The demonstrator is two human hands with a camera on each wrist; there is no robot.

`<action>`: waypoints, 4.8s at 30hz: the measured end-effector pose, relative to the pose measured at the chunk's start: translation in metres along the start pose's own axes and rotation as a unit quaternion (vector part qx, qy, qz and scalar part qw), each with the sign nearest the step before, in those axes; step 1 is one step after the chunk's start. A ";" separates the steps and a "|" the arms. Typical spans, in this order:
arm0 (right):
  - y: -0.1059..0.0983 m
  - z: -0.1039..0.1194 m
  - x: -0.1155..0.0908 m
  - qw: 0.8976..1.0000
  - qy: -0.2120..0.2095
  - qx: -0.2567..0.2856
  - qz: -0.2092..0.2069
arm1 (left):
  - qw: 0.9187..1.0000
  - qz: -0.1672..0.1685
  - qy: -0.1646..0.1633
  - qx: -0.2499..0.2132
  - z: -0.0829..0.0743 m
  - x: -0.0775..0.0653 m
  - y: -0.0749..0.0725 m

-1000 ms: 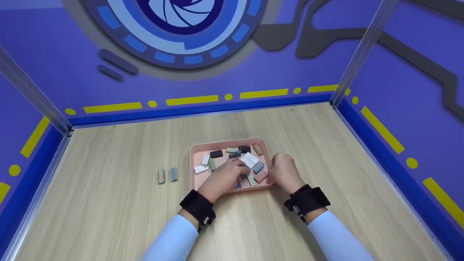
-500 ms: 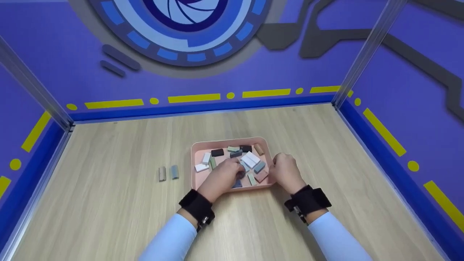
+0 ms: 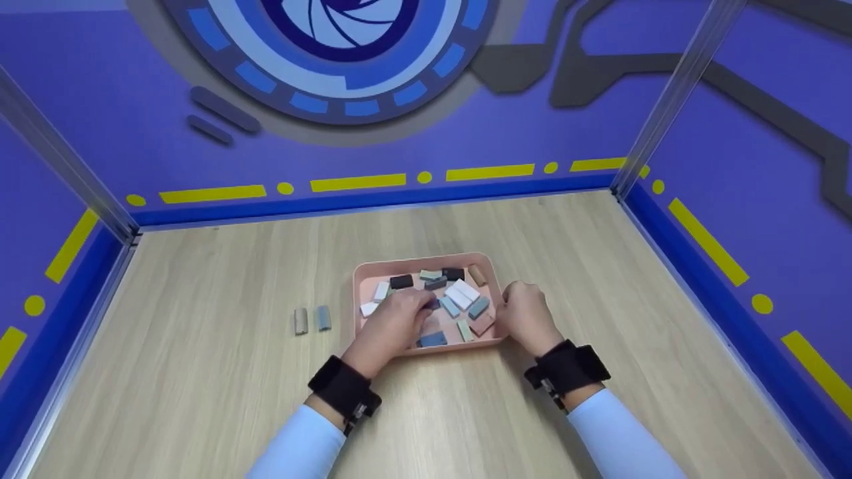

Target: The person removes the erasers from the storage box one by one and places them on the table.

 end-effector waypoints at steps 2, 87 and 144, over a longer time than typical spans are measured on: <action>0.000 0.001 0.000 1.000 -0.003 -0.002 -0.001 | 1.000 -0.013 -0.014 -0.005 0.006 -0.002 -0.008; 0.007 -0.002 0.000 0.992 0.062 0.057 0.091 | 0.961 -0.097 -0.261 -0.002 0.078 -0.029 -0.088; -0.002 0.005 0.000 1.000 -0.006 -0.013 0.009 | 0.989 0.074 -0.124 0.027 -0.002 0.007 0.032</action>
Point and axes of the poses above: each hand's wrist, its own x-axis towards the middle knuckle, its own y-axis out of the palm, z = x × y, the point moved 9 cm from there along x, towards the middle knuckle, and after that the axes turned 15 degrees about -y, right-handed, at the moved point
